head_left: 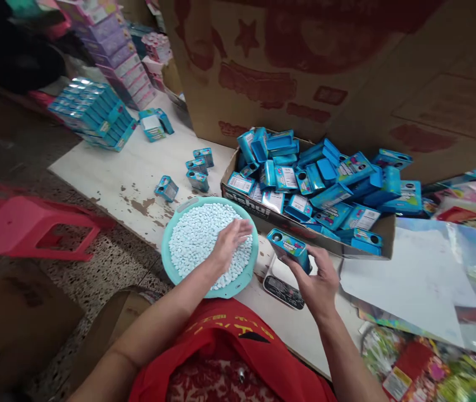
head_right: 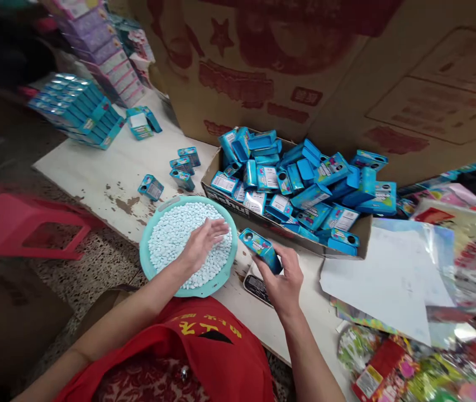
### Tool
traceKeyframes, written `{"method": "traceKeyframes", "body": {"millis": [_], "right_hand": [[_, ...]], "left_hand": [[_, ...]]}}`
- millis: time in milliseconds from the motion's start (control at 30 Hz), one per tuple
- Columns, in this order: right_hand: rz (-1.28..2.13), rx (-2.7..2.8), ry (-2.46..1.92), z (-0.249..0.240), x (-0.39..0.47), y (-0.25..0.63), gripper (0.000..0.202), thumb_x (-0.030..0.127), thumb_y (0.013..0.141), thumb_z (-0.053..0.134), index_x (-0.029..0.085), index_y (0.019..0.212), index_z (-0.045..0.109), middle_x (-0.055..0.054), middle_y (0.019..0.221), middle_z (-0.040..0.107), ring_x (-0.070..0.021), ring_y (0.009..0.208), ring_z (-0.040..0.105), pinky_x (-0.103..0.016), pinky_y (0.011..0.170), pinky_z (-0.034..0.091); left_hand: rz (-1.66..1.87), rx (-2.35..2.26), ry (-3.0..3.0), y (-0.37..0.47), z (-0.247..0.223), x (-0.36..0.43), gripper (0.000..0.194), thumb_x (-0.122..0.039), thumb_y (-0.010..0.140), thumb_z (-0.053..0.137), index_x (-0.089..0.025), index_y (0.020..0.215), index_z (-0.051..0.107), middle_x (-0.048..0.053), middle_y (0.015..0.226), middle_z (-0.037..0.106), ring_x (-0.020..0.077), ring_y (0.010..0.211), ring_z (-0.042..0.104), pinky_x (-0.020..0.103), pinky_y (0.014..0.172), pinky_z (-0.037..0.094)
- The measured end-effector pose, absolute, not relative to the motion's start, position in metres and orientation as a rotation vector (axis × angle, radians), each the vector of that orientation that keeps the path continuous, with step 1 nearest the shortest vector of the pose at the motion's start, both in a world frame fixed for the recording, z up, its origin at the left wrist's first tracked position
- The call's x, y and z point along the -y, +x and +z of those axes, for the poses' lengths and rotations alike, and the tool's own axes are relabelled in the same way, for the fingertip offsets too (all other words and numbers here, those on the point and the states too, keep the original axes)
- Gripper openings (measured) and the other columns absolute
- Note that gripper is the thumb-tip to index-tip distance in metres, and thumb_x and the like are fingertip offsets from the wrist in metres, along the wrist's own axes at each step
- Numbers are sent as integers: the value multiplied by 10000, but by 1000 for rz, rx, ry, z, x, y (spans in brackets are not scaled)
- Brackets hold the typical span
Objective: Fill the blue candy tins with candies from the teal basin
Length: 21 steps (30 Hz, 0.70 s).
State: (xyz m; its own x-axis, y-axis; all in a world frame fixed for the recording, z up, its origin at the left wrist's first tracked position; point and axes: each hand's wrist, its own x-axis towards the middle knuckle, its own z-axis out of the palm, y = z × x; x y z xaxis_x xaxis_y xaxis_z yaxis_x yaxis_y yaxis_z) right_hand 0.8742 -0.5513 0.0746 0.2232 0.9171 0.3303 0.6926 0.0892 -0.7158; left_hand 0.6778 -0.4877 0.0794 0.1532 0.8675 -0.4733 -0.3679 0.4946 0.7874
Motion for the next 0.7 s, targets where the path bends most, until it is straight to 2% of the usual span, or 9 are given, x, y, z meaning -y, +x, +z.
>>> {"method": "traceKeyframes", "body": {"millis": [100,267,367,467,533,600,700], "right_hand": [[409,1756,-1554,87,540,854,304,432,807,644,227,1031,634,-39,865,625,-211,803,558,-351,732,434],[511,1852,-1584,74,530,839,331,485,827,607,216,1019,634,-42,829,612,-217,779,545,-348,705,423],[523,1843,-1563,78,530,834,318,470,833,607,218,1025,630,-35,825,606,-209,775,542,-337,697,423],[536,1821,-1539,84,532,828,304,446,828,625,218,1029,629,-34,841,609,-205,788,544,-335,705,428],[552,1779,-1532,88,534,826,302,443,822,634,221,1027,631,-36,859,616,-206,804,554,-339,717,437],[577,1714,-1539,91,537,824,303,453,814,637,223,1011,635,-37,866,624,-206,805,568,-341,720,448],[592,1607,-1558,96,541,822,307,468,799,642,216,972,641,-36,844,627,-201,770,581,-334,701,460]], "left_hand": [[978,-954,277,693,88,481,497,-598,780,532,-147,933,675,116,1012,678,230,1002,595,324,856,436],[1024,-1042,9,690,77,476,321,-446,772,612,-130,727,642,81,771,643,175,789,600,283,729,443],[1046,-1001,-49,683,73,476,231,-360,765,630,-134,719,627,56,737,625,155,735,594,275,687,443],[1060,-962,-40,676,74,477,138,-247,694,695,-130,734,636,37,738,622,133,720,587,255,663,435],[1053,-930,75,669,74,480,184,-187,626,743,-117,774,660,42,779,636,127,735,589,248,675,434],[1046,-930,184,660,73,484,245,-171,592,766,-111,812,677,53,809,647,128,750,599,250,702,441],[1038,-1010,166,646,73,485,206,-202,627,748,-126,806,681,50,784,646,129,732,613,250,707,450]]}}
